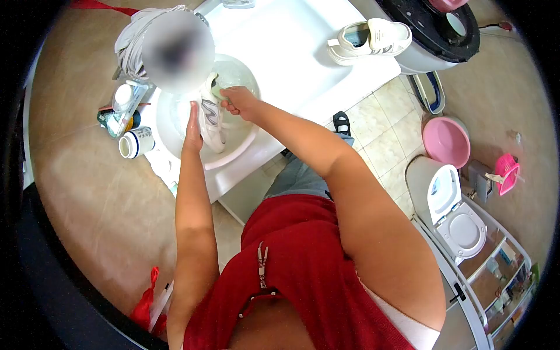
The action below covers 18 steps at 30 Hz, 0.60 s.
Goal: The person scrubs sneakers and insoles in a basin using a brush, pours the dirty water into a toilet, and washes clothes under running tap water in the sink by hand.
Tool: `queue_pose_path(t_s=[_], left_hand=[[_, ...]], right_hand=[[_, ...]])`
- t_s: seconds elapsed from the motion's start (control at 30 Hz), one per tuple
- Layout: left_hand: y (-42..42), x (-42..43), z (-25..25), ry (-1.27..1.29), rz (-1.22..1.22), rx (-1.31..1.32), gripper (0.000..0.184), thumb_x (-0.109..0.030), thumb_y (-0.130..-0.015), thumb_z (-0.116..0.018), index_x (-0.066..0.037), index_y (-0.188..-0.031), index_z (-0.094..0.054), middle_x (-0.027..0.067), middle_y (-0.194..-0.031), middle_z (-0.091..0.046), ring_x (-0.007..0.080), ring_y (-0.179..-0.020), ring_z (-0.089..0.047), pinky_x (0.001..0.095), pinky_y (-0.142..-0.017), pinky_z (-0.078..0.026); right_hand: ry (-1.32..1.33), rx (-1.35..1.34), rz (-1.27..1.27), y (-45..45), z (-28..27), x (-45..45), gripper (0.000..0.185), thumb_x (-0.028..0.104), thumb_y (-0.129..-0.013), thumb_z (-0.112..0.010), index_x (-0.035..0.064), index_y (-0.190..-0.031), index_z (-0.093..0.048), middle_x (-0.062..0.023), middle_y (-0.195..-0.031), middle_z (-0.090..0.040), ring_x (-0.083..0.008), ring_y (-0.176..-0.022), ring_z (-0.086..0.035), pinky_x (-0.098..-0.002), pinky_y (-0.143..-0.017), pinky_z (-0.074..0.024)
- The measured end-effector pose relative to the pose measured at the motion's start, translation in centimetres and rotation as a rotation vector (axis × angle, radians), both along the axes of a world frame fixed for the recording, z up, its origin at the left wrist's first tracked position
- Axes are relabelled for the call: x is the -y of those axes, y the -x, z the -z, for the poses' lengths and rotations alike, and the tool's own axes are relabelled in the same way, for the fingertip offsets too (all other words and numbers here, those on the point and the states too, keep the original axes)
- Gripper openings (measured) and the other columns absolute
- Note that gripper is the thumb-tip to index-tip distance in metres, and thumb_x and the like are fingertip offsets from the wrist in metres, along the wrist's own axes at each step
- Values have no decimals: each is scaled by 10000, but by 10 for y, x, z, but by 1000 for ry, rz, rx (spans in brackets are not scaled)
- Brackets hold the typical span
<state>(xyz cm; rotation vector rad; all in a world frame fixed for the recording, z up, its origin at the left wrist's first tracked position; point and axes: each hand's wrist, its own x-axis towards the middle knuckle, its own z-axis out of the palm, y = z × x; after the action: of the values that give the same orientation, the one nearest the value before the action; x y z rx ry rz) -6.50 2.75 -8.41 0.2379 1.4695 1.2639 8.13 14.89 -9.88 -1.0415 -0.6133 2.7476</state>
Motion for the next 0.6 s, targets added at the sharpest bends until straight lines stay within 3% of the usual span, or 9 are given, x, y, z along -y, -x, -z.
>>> queue_pose_path(t_s=[0.03,0.13,0.2,0.23,0.33,0.43,0.53,0.57,0.6], left_hand=[[-2,-1,2,33,53,-64,836,-547,-854,-516,-22,-1428,-210,116,-1427,-324,257,-1261,-370,338,-1033,-307],[-7,1,14,139,59,-264,888,-410,-811,-618,-10,-1443,-139,153,-1460,-255,252,-1287,-344,333,-1047,-274],[-9,-4,22,156,67,-409,891,-391,-764,-635,-76,-1453,-166,191,-1431,-293,296,-1277,-364,367,-1043,-287],[-10,-8,22,310,96,-590,896,-402,-749,-644,-93,-1451,-183,206,-1401,-323,318,-1246,-391,370,-1026,-309],[-27,-20,15,681,194,-1074,922,-451,-685,-672,-148,-1441,-240,274,-1305,-396,397,-1169,-446,391,-985,-362],[-27,-20,21,741,208,-1152,859,-441,-716,-657,-208,-1436,-251,217,-1321,-405,358,-1202,-426,417,-990,-360],[-3,-11,8,262,64,-414,824,-379,-773,-654,-142,-1439,-233,180,-1290,-467,329,-1143,-487,394,-960,-400],[10,-7,14,271,-65,-261,691,-321,-822,-638,-58,-1385,-335,146,-1233,-532,297,-1079,-540,370,-922,-441],[24,-2,15,225,-82,-28,615,-355,-844,-599,-59,-1342,-394,139,-1209,-552,293,-1060,-555,379,-906,-454]], right_hand=[[-138,98,-34,3,7,-2,158,198,-915,-490,77,-1004,-538,-69,-693,-572,-113,-483,-481,-246,-407,-366],[-1497,543,-231,15,42,3,191,160,-875,-496,53,-1010,-578,-170,-816,-648,-245,-657,-641,-361,-532,-492],[-1456,639,-394,12,40,8,233,185,-885,-475,35,-1050,-544,-212,-854,-643,-331,-782,-635,-439,-657,-484],[-1434,685,-474,11,34,9,255,197,-891,-464,27,-1070,-527,-233,-873,-640,-374,-845,-632,-477,-719,-480],[-1485,736,-673,15,29,10,262,207,-889,-460,43,-1083,-524,-208,-925,-643,-355,-897,-626,-457,-761,-484],[-1424,656,-759,13,29,8,303,200,-899,-436,40,-1144,-515,-222,-1029,-618,-359,-964,-602,-426,-817,-471],[-1365,318,-545,19,53,-1,296,192,-895,-430,25,-1108,-551,-247,-1028,-610,-376,-943,-602,-443,-794,-471],[-1378,216,-468,19,54,-3,300,201,-896,-427,23,-1096,-563,-249,-1030,-608,-381,-937,-601,-448,-789,-469],[-1445,133,-371,13,41,-3,312,226,-900,-421,25,-1083,-574,-241,-1036,-607,-384,-932,-598,-452,-788,-464]])
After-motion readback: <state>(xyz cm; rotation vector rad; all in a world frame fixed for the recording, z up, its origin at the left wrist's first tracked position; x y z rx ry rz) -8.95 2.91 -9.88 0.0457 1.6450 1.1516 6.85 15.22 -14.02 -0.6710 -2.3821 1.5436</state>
